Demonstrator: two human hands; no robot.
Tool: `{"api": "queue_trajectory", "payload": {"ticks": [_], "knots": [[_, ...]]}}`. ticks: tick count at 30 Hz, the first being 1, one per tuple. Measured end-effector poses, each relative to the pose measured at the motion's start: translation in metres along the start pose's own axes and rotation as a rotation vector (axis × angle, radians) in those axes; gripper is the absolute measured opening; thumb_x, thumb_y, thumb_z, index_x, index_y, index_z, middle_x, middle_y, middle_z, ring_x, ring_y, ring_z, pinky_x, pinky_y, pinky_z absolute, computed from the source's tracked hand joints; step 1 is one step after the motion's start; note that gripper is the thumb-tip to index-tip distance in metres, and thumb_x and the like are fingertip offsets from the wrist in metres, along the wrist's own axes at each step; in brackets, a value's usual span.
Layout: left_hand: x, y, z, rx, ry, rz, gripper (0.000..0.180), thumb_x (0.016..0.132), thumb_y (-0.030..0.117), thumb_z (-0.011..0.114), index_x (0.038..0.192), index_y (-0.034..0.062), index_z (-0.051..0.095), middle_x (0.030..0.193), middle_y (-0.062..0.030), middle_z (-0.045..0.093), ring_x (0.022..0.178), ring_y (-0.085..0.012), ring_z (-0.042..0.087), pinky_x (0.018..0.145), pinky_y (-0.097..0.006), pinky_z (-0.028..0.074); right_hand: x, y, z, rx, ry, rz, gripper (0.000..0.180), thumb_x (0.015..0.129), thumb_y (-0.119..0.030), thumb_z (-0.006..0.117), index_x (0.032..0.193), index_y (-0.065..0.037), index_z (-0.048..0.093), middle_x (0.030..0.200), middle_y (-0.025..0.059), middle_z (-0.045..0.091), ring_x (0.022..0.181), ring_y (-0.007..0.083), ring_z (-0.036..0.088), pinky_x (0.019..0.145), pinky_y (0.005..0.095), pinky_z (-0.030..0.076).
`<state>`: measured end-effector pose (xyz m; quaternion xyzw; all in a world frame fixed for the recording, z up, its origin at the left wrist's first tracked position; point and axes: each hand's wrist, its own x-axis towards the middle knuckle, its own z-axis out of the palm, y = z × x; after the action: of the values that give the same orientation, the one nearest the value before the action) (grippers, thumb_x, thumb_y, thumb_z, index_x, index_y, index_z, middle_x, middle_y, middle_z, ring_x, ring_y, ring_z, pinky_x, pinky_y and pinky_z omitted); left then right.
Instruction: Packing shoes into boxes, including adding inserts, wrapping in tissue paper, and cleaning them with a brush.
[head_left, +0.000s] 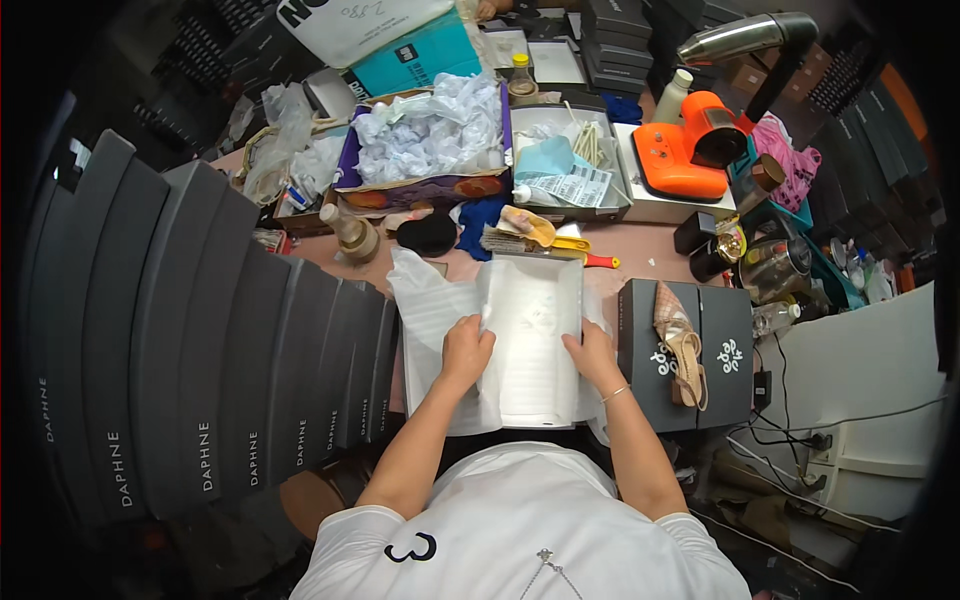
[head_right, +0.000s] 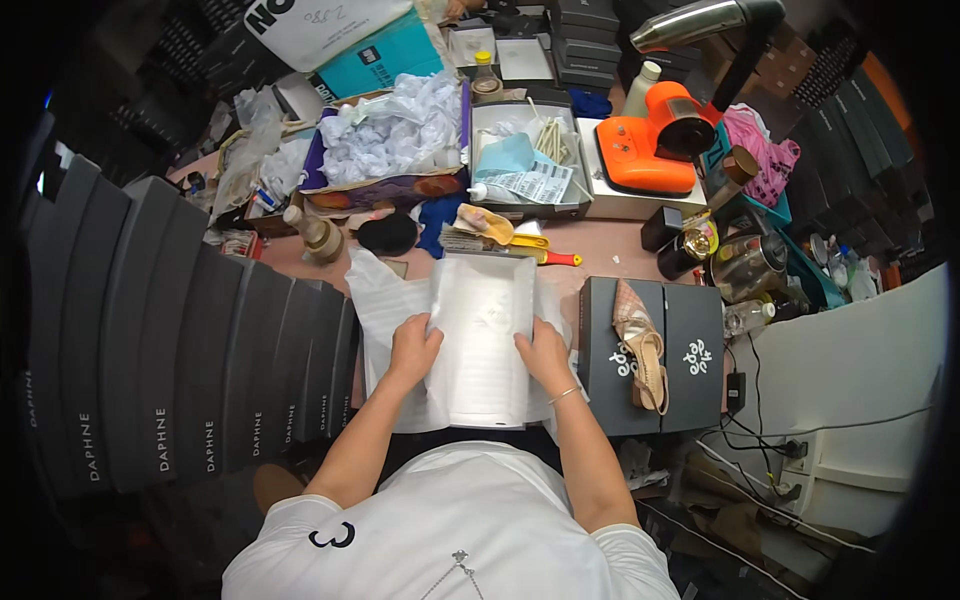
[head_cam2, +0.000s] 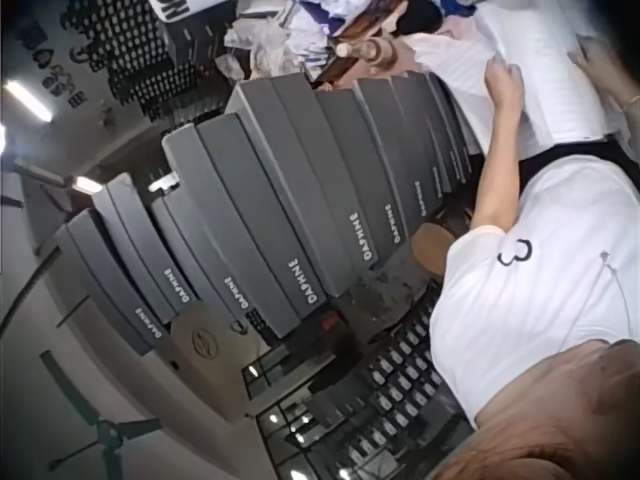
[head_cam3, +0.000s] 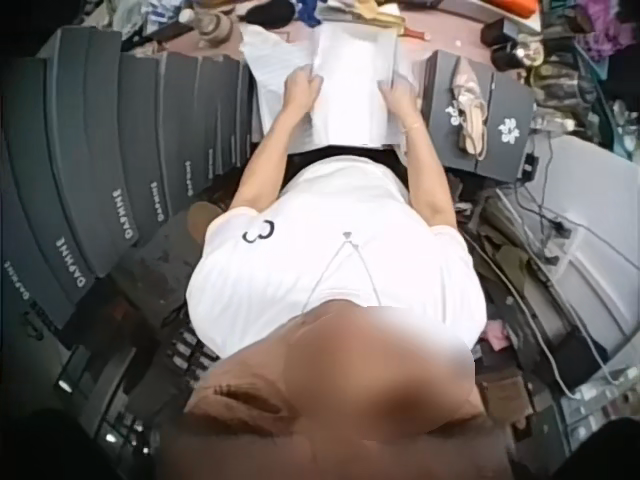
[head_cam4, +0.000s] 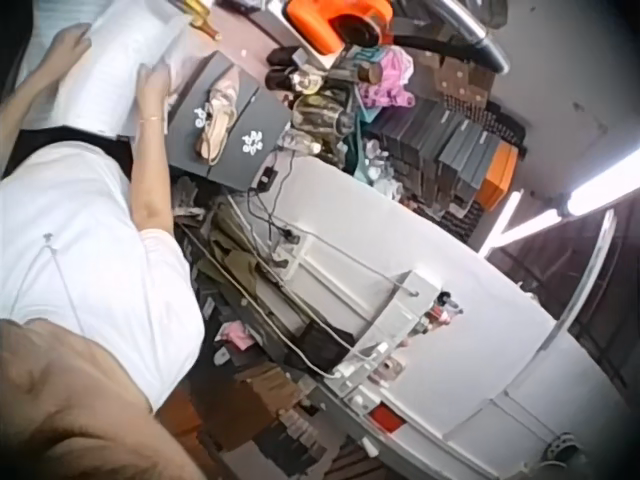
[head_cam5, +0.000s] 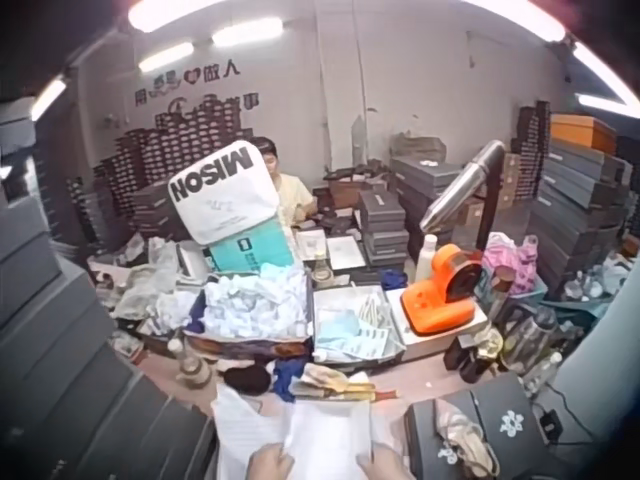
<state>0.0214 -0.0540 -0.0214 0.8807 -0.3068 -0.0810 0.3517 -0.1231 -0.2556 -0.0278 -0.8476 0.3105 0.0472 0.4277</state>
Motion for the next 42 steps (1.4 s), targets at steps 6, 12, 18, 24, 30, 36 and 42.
{"api": "queue_trajectory", "payload": {"ticks": [6,12,18,24,30,36,42], "knots": [[-0.007,0.055,-0.01,-0.856,0.024,-0.186,0.043,0.083,0.022,0.063,0.118,-0.0017,0.054,0.103,-0.0133,0.061,0.088,-0.0191,0.057,0.078,-0.031,0.047,-0.062,-0.073,-0.065,0.695,0.208,-0.22,0.071,0.084,-0.017,0.062,0.143,0.003,0.028,0.132,0.0191,0.046,0.124,0.0277,0.046,0.102,0.0346,0.037],[-0.03,0.026,0.031,-1.497,-0.21,-0.492,0.065,0.09,0.033,0.052,0.142,0.0042,0.027,0.129,-0.0154,0.046,0.116,-0.0234,0.05,0.094,-0.035,0.044,-0.055,-0.062,-0.04,0.347,0.224,-0.259,0.071,0.084,-0.016,0.059,0.144,-0.001,0.026,0.139,0.0216,0.036,0.133,0.0316,0.031,0.11,0.0384,0.024],[-0.053,-0.031,0.028,-0.626,-0.245,-0.449,0.076,0.088,0.031,0.057,0.145,0.0009,0.018,0.138,-0.0218,0.037,0.127,-0.0322,0.04,0.104,-0.039,0.035,-0.023,0.035,0.087,0.715,-0.093,0.178,0.066,0.088,-0.017,0.055,0.142,0.005,0.025,0.141,0.0244,0.036,0.13,0.0316,0.037,0.107,0.0342,0.029],[-0.053,-0.04,0.039,-0.187,-0.242,-0.34,0.064,0.086,0.016,0.053,0.141,-0.0048,0.026,0.137,-0.0266,0.037,0.126,-0.0396,0.039,0.105,-0.043,0.034,0.004,-0.041,0.03,0.157,0.458,-0.429,0.053,0.087,-0.02,0.061,0.128,0.008,0.044,0.122,0.0245,0.054,0.114,0.0345,0.053,0.097,0.0379,0.041],[-0.046,-0.005,0.022,0.012,-0.265,-0.343,0.055,0.083,0.008,0.051,0.133,-0.0088,0.035,0.111,-0.0287,0.057,0.102,-0.0434,0.055,0.089,-0.048,0.045,0.15,-0.125,0.031,-0.291,-0.12,-0.457,0.044,0.082,-0.034,0.065,0.102,0.005,0.065,0.1,0.0227,0.066,0.093,0.0352,0.064,0.083,0.0421,0.049],[-0.061,0.002,0.028,0.013,-0.309,-0.438,0.056,0.084,0.01,0.048,0.135,-0.0078,0.033,0.109,-0.0278,0.059,0.094,-0.0437,0.06,0.085,-0.049,0.048,0.222,-0.103,0.111,-0.62,-0.44,-0.523,0.038,0.079,-0.035,0.062,0.082,0.002,0.068,0.088,0.0239,0.066,0.085,0.0389,0.064,0.078,0.0449,0.05],[-0.037,-0.008,0.017,0.007,-0.264,-0.515,0.061,0.083,0.009,0.053,0.137,-0.009,0.03,0.108,-0.0294,0.059,0.095,-0.0433,0.06,0.086,-0.047,0.048,0.215,-0.163,0.028,0.42,0.113,-0.58,0.031,0.095,-0.026,0.053,0.092,0.003,0.062,0.074,-0.0028,0.058,0.062,0.0073,0.047,0.055,0.0265,0.04]]}}
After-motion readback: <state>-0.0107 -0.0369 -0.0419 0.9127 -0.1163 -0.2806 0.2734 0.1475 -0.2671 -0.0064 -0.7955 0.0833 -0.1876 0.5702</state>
